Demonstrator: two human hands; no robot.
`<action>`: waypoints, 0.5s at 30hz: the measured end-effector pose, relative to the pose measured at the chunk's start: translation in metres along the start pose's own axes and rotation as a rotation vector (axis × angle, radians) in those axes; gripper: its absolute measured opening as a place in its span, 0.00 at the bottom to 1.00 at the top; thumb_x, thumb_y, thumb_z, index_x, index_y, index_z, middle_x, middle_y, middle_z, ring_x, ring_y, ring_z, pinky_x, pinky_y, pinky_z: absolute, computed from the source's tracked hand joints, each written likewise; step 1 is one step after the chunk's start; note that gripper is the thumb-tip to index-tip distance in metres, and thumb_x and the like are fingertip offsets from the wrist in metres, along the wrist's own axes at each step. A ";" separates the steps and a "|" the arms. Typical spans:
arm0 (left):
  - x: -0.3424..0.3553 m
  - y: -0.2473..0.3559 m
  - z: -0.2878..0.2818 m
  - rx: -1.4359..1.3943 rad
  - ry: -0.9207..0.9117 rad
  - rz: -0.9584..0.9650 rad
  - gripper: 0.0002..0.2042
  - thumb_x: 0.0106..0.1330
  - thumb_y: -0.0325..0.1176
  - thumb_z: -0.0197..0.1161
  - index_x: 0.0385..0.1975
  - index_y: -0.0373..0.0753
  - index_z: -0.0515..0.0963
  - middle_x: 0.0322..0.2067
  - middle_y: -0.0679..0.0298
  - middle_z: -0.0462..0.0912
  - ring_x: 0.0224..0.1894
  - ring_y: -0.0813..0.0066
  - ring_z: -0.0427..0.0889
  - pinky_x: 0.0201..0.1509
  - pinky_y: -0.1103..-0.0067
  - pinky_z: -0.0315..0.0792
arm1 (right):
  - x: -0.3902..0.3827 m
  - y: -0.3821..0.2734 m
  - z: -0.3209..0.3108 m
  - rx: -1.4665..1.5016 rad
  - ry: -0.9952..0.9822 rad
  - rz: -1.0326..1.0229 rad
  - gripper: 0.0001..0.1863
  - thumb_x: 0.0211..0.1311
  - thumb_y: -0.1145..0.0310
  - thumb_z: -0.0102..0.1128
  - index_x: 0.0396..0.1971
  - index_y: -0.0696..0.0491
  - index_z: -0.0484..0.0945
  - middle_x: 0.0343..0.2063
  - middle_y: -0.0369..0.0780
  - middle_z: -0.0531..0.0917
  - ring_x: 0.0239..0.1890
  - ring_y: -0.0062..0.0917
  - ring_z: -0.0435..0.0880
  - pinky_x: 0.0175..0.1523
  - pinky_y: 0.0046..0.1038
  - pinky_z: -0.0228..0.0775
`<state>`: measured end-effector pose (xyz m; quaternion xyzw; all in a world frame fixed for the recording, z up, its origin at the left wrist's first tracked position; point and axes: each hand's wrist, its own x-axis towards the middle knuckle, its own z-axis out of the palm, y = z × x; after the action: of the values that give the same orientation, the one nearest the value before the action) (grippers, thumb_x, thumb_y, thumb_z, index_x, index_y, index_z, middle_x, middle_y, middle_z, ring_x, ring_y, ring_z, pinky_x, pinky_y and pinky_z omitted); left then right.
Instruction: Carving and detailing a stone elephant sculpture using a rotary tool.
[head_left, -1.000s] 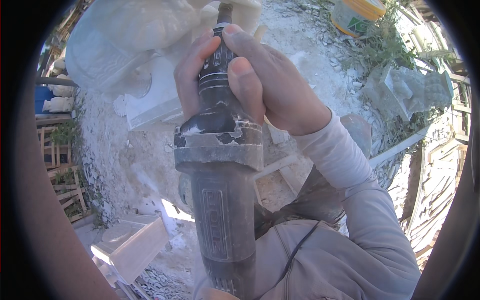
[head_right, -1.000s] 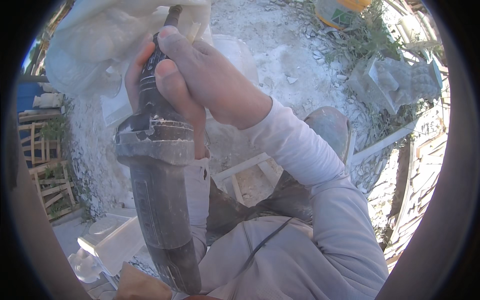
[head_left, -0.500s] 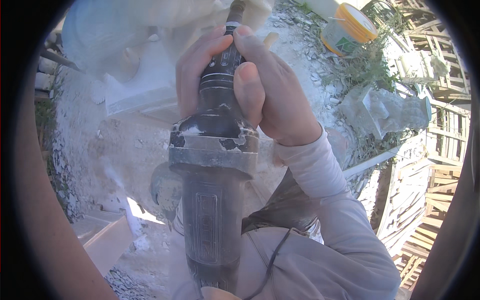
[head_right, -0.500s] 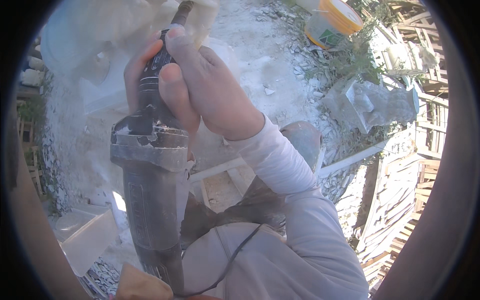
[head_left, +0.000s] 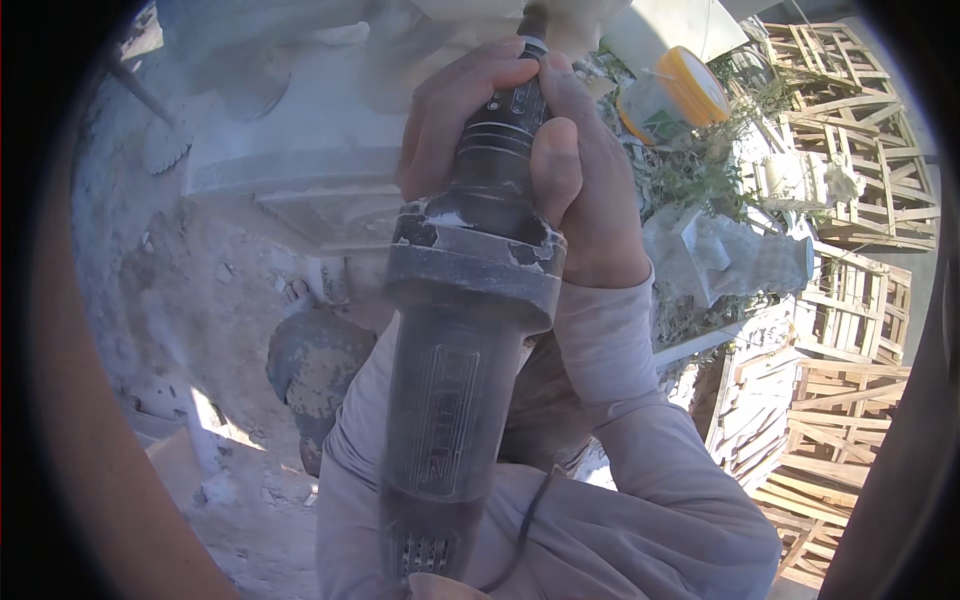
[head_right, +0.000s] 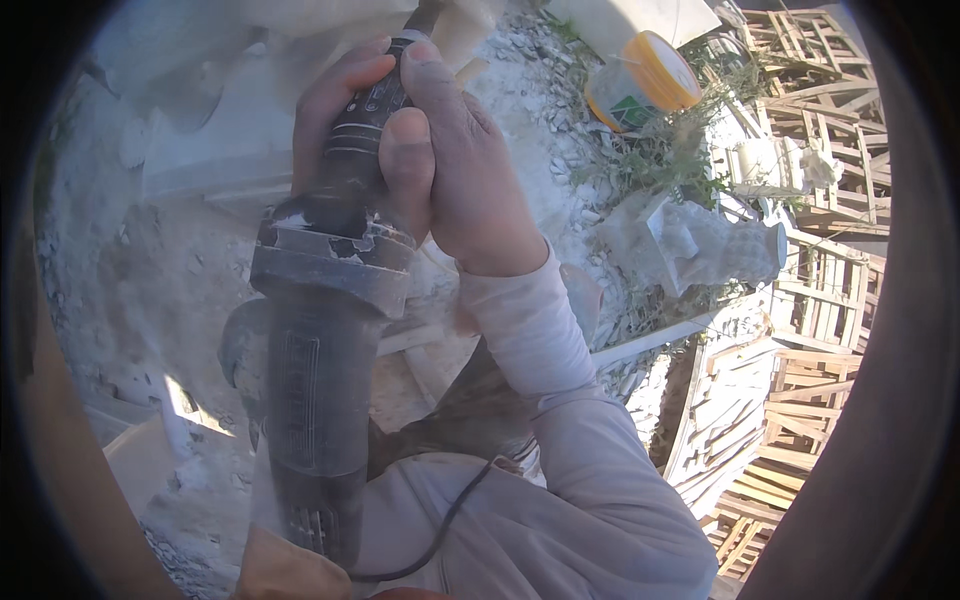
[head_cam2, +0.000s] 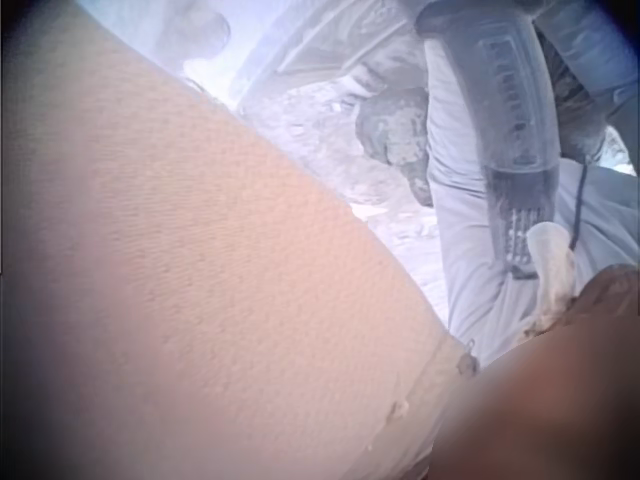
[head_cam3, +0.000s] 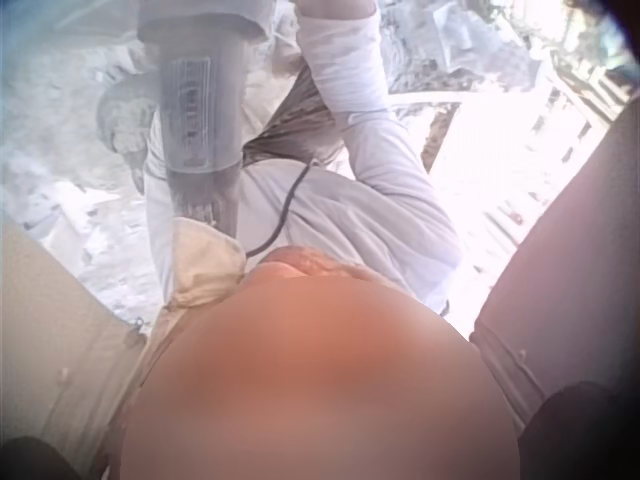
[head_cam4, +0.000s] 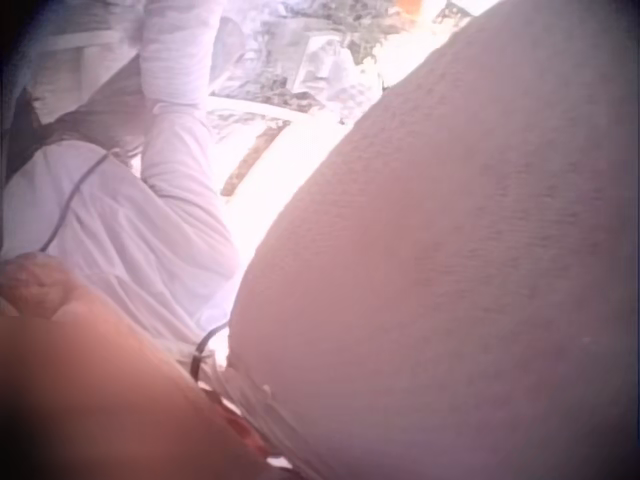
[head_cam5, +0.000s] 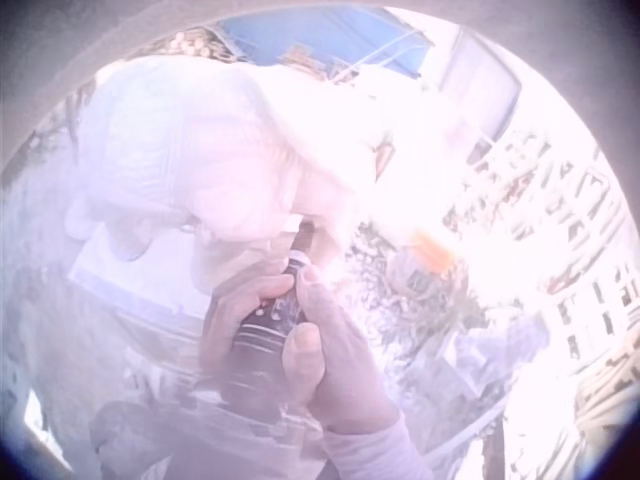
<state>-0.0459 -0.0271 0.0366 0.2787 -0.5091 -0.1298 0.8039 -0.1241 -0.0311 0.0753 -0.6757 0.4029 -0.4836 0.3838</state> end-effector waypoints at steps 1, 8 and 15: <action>-0.001 0.000 -0.001 0.002 0.006 -0.001 0.24 0.73 0.45 0.66 0.59 0.34 0.71 0.59 0.50 0.75 0.62 0.61 0.77 0.66 0.67 0.72 | -0.002 -0.003 -0.001 0.187 0.021 0.121 0.26 0.82 0.51 0.45 0.58 0.60 0.76 0.42 0.42 0.83 0.43 0.23 0.81 0.50 0.27 0.74; -0.001 0.004 -0.004 0.038 -0.005 0.034 0.25 0.72 0.44 0.67 0.59 0.34 0.71 0.58 0.50 0.75 0.62 0.60 0.77 0.67 0.68 0.71 | -0.014 -0.026 -0.007 0.152 0.008 0.131 0.26 0.82 0.49 0.45 0.52 0.59 0.78 0.33 0.34 0.81 0.35 0.14 0.77 0.42 0.20 0.71; -0.002 0.009 -0.006 0.103 -0.010 0.072 0.25 0.72 0.46 0.67 0.58 0.34 0.72 0.58 0.51 0.75 0.60 0.61 0.78 0.66 0.68 0.73 | -0.011 -0.009 -0.007 -0.434 0.029 -0.392 0.25 0.82 0.52 0.45 0.57 0.62 0.75 0.42 0.42 0.83 0.43 0.23 0.81 0.49 0.26 0.74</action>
<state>-0.0425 -0.0174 0.0384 0.3005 -0.5287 -0.0758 0.7902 -0.1313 -0.0181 0.0813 -0.7998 0.3642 -0.4607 0.1238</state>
